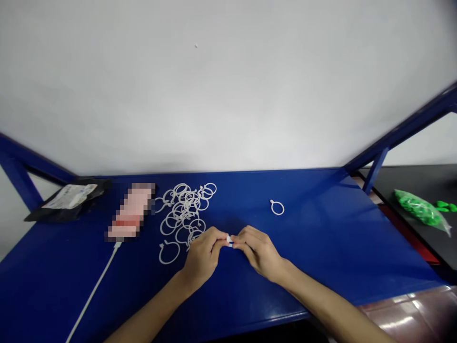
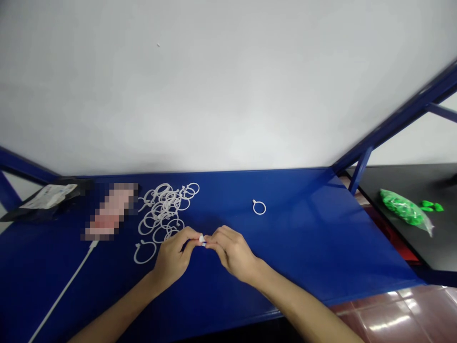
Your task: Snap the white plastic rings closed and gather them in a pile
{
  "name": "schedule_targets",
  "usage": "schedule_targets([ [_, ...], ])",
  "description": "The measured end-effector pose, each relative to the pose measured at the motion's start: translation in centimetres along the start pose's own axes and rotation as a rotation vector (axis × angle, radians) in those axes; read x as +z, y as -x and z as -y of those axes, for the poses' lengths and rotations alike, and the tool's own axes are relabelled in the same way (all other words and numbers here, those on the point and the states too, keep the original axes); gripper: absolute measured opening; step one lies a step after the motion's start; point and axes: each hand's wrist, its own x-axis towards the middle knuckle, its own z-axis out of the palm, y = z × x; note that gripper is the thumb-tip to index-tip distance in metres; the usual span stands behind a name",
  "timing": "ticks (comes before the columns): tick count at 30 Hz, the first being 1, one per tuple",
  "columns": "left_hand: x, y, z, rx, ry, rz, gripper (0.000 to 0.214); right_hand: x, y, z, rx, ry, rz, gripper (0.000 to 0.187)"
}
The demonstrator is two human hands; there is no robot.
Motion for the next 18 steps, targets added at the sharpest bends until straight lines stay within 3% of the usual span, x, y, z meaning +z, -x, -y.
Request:
schedule_targets([
  [6, -0.4, -1.1, 0.3, 0.086, -0.178, 0.082, 0.009, -1.4, -0.6, -1.6, 0.031, 0.175, -0.056, 0.021],
  [9, -1.4, -2.2, 1.2, 0.104, -0.421, 0.047, 0.014, -3.7, -0.8, -3.0, 0.084, 0.373, -0.186, 0.022],
  [12, -2.4, -3.6, 2.4, 0.094, -0.643, 0.004, 0.016, -6.4, -0.8, -4.6, 0.228, 0.581, -0.328, 0.025],
  [15, -2.8, -5.2, 3.6, 0.090, -0.780, 0.006, 0.021, -8.1, -0.4, -5.9, 0.328, 0.724, -0.309, 0.026],
  [18, -2.5, -6.6, 4.5, 0.085, -0.864, 0.054, 0.021, -8.5, -0.2, -6.8, 0.374, 0.780, -0.270, 0.025],
])
